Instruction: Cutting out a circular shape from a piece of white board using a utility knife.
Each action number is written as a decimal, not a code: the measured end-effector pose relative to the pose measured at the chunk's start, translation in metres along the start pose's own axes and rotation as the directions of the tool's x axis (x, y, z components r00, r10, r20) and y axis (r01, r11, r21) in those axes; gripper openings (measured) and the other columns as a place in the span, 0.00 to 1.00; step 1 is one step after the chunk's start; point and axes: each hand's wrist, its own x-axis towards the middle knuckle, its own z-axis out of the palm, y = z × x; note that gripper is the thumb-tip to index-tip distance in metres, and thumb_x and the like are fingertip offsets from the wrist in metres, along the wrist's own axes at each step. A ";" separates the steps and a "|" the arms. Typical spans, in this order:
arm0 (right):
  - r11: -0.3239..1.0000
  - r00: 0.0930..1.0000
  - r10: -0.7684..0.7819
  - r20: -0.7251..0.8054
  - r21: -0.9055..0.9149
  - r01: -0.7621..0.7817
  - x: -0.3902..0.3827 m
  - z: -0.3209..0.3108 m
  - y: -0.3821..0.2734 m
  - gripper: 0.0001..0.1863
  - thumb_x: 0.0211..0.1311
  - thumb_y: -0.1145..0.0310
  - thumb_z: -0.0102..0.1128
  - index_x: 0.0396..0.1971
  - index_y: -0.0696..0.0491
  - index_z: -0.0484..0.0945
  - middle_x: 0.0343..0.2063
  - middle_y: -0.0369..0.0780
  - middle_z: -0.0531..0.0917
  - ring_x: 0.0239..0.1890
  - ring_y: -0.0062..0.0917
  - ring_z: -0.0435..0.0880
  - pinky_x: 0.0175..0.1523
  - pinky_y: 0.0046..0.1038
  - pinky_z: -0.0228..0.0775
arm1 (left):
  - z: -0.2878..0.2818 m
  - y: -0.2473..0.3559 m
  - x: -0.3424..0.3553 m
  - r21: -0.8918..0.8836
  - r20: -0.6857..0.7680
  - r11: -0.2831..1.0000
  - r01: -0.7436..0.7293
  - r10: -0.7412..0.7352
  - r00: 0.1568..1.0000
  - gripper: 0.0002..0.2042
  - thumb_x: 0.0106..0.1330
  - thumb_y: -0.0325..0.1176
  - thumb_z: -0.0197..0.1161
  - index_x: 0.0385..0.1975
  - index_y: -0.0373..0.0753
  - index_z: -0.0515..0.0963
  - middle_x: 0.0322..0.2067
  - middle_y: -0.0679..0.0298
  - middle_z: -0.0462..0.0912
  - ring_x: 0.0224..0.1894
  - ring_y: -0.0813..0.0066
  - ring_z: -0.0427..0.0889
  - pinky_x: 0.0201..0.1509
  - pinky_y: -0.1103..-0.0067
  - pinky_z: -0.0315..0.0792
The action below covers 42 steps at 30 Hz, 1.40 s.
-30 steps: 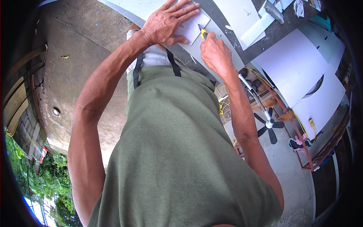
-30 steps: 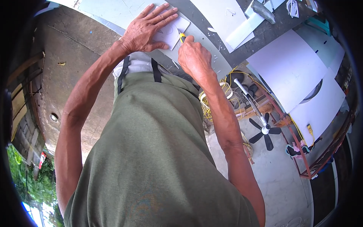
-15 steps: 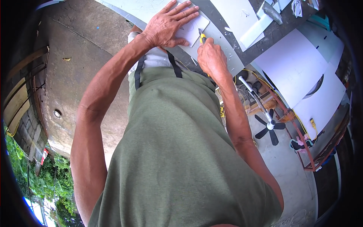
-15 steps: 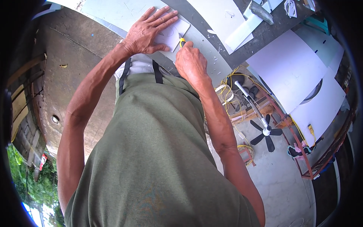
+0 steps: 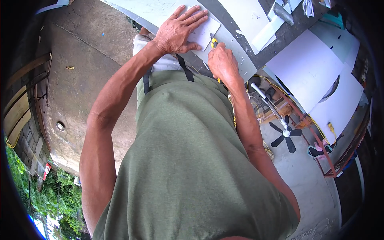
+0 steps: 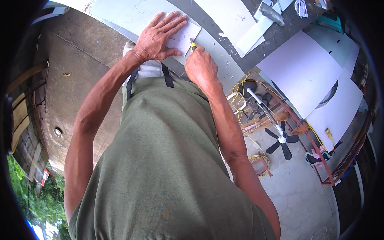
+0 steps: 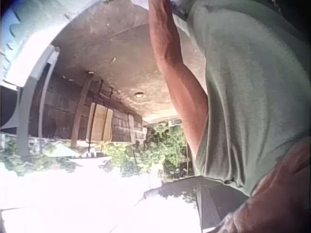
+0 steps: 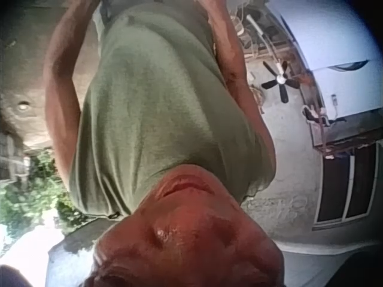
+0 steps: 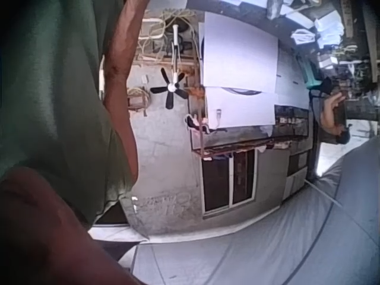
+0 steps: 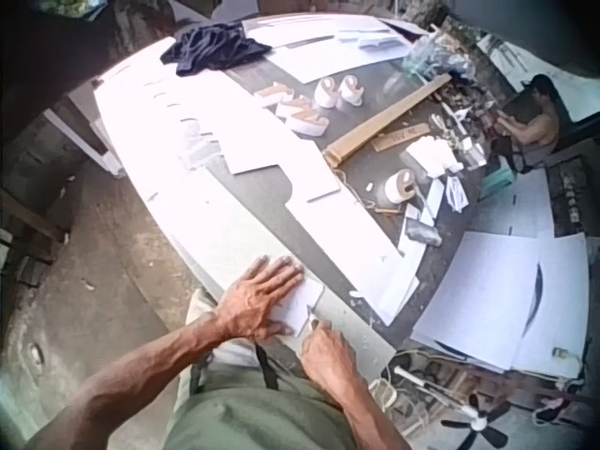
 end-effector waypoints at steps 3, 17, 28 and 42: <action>0.981 0.993 -0.116 -0.016 -0.160 0.112 0.002 -0.008 0.008 0.15 0.70 0.64 0.53 0.38 0.65 0.73 0.28 0.62 0.85 0.37 0.56 0.88 0.42 0.52 0.80 | 0.001 0.008 -0.009 0.001 -0.051 0.999 0.033 -0.033 0.998 0.52 0.52 0.73 0.64 0.75 0.49 0.60 0.76 0.68 0.59 0.79 0.66 0.54 0.83 0.60 0.45; 0.918 0.967 -0.249 0.062 -0.302 0.256 0.019 -0.026 0.021 0.15 0.72 0.63 0.50 0.38 0.63 0.71 0.26 0.59 0.85 0.34 0.56 0.88 0.41 0.53 0.79 | 0.008 0.017 -0.020 0.007 -0.082 0.998 0.070 -0.069 0.994 0.38 0.67 0.66 0.55 0.75 0.56 0.61 0.77 0.70 0.58 0.79 0.63 0.52 0.82 0.57 0.44; 0.946 0.970 -0.242 -0.003 -0.225 0.235 0.012 -0.022 0.008 0.14 0.72 0.64 0.51 0.35 0.63 0.70 0.25 0.59 0.85 0.32 0.55 0.88 0.38 0.51 0.81 | 0.002 0.016 -0.020 -0.007 -0.063 0.995 0.098 -0.099 0.993 0.38 0.67 0.67 0.54 0.76 0.59 0.60 0.77 0.72 0.57 0.79 0.62 0.52 0.82 0.56 0.43; 0.934 0.972 -0.190 0.140 -0.278 0.223 0.024 -0.041 -0.002 0.14 0.70 0.66 0.48 0.40 0.64 0.71 0.31 0.61 0.85 0.37 0.56 0.88 0.43 0.53 0.79 | -0.239 0.240 0.008 -0.314 -0.009 0.946 -0.085 0.087 0.996 0.10 0.48 0.34 0.71 0.25 0.38 0.77 0.24 0.66 0.82 0.28 0.64 0.84 0.30 0.69 0.73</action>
